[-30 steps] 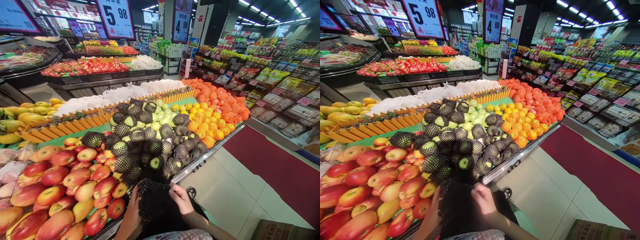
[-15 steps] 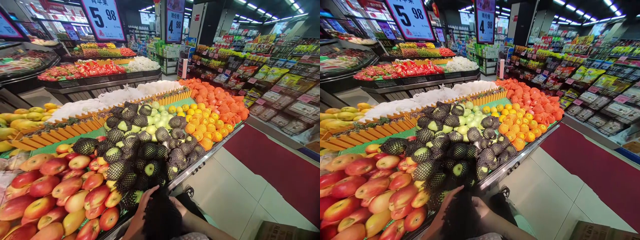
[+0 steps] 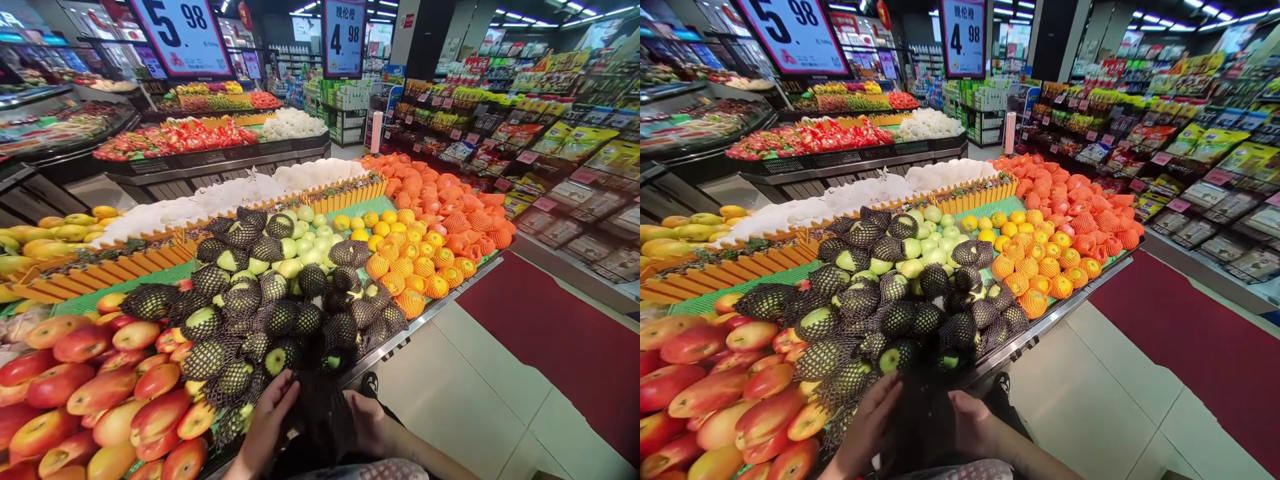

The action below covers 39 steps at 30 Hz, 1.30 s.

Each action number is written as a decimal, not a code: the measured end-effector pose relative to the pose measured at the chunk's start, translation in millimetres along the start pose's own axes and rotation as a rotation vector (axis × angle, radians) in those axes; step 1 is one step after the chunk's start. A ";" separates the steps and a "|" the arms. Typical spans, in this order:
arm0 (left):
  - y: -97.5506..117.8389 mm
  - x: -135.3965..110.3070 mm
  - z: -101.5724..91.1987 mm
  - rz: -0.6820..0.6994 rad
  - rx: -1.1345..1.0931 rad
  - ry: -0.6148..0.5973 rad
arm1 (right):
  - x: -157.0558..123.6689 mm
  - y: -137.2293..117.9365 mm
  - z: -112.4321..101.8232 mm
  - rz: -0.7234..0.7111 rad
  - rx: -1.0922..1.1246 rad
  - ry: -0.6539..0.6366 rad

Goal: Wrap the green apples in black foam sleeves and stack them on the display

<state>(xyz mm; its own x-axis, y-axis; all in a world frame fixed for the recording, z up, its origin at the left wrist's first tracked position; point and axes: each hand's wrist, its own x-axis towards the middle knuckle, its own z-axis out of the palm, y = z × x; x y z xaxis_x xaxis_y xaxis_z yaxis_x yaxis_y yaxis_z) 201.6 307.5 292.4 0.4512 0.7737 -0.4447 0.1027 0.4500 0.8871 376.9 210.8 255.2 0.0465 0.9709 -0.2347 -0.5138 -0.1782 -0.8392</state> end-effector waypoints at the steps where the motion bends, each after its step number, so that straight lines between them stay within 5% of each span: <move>1: 8.4 8.5 14.0 0.028 0.052 -0.030 | 2.9 -6.3 -8.1 0.072 0.095 -0.074; 3: 20.6 25.4 38.7 0.081 0.183 -0.058 | 9.7 -24.0 -25.3 0.193 0.322 -0.164; 5: 31.0 43.9 57.9 0.146 0.324 -0.016 | 16.7 -46.9 -45.0 0.196 0.390 -0.118; 11: 92.0 134.1 74.1 0.427 0.796 0.366 | 35.8 -113.3 -112.8 0.185 0.256 -0.052; 15: 139.2 218.1 63.9 0.205 1.117 0.608 | 42.7 -134.2 -144.6 0.214 0.208 -0.139; 17: 152.2 254.8 59.6 0.120 1.166 0.627 | 40.8 -138.5 -154.9 0.222 0.192 -0.149; 22: 150.4 307.0 61.6 -0.053 1.191 0.648 | 28.4 -139.9 -170.1 0.283 0.223 0.013; 28: 142.0 306.6 67.0 0.045 1.109 0.744 | 36.2 -137.4 -183.2 0.361 0.235 0.012; 33: 147.3 260.0 75.4 0.214 0.745 0.883 | 61.4 -135.7 -194.4 0.321 0.129 -0.005; 36: 132.5 213.6 100.4 0.329 0.395 0.766 | 79.5 -134.0 -190.2 0.312 0.024 -0.096; 39: 101.9 167.9 135.5 0.238 -0.415 0.465 | 94.0 -142.7 -172.6 0.247 -0.141 -0.362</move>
<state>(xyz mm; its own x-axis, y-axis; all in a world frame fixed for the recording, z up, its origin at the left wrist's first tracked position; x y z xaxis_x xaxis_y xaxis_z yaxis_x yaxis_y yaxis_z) 407.9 422.8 324.9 -0.0193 0.9431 -0.3319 -0.3440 0.3055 0.8879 602.5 300.0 268.2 -0.3778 0.8855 -0.2704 -0.3490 -0.4067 -0.8443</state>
